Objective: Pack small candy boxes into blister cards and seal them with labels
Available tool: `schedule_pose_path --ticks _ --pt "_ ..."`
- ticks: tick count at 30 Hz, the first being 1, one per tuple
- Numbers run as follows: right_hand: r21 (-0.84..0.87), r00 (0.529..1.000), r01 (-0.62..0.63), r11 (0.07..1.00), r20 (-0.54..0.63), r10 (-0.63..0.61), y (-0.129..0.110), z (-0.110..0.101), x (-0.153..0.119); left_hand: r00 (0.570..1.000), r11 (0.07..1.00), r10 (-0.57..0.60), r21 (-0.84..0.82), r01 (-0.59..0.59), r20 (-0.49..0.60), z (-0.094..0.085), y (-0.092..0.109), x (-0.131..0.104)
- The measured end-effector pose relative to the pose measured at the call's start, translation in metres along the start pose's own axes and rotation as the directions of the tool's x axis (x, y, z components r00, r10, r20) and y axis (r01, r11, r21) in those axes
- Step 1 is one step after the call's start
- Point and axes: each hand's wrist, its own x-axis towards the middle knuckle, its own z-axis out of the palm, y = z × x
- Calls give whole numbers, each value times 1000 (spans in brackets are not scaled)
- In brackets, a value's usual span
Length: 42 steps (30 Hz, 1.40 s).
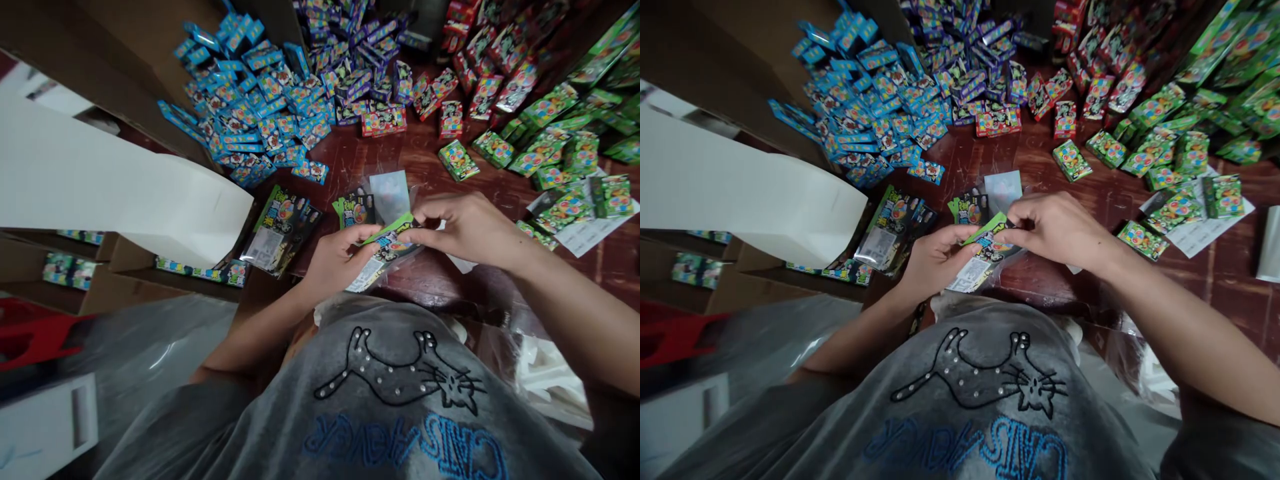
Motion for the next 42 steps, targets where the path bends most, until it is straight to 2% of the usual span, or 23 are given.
schedule_pose_path --ticks 2,4,6,7,8,10,11,12,13,16,19,21,22,24,26,28,30,33,35,37,39,40,42 --pt "50 983 42 998 174 -50 -4 -7 -1 995 999 -34 -11 35 96 -5 1 2" --pt "128 946 77 989 304 -113 -6 -13 -2 960 995 -69 -49 86 272 -10 1 4" --pt "187 923 96 978 351 -158 -6 -13 -3 907 987 -96 -80 140 411 -12 1 7" --pt "202 934 96 975 320 -159 -6 -10 -3 899 982 -112 -92 165 423 -12 -1 8" --pt "210 961 88 974 238 -138 -6 -4 -4 909 977 -134 -100 188 395 -13 -2 9" --pt "226 999 22 974 -47 -12 -5 14 -4 952 972 -175 -110 208 252 -12 -8 12" --pt "255 974 -27 967 -210 82 -4 27 -5 970 971 -186 -124 206 156 -11 -11 13" --pt "302 928 -78 950 -326 179 -3 42 -5 979 970 -193 -138 200 66 -9 -14 14" --pt "352 891 -126 928 -370 262 -3 57 -5 980 970 -196 -148 192 -13 -5 -18 15" --pt "342 861 -300 891 -305 406 1 100 -2 966 968 -214 -167 189 -143 11 -31 16" --pt "52 822 -478 877 -326 467 10 125 4 968 971 -230 -95 220 -105 23 -42 21" --pt "-108 809 -546 831 -325 490 17 131 11 975 977 -210 33 213 -76 17 -45 31" --pt "-155 810 -561 813 -305 500 19 131 14 980 978 -172 103 182 -99 8 -45 39" --pt "-202 819 -565 800 -256 514 20 125 20 979 968 -27 240 77 -203 -21 -43 67" --pt "-233 837 -546 805 -196 511 16 112 30 943 917 148 398 -17 -299 -57 -40 107" --pt "-288 856 -517 806 -149 496 10 90 48 923 827 227 562 -14 -311 -89 -39 153" --pt "-344 865 -502 793 -190 465 6 63 78 934 706 194 704 79 -300 -108 -38 193" --pt "-377 844 -518 768 -374 385 15 25 137 963 488 88 854 182 -256 -111 -33 227" --pt "-427 862 -491 759 -362 354 29 12 176 973 417 63 891 178 -223 -104 -28 231" --pt "-508 933 -360 782 -208 294 44 8 207 978 405 65 901 157 -200 -100 -22 229" --pt "-559 977 -200 805 -49 208 57 7 230 982 408 64 902 139 -180 -103 -17 227" --pt "-560 986 -149 815 -17 168 64 5 238 984 428 65 895 122 -166 -105 -16 226" --pt "-531 994 -109 840 -37 105 82 -6 253 991 522 62 850 69 -119 -110 -14 223"
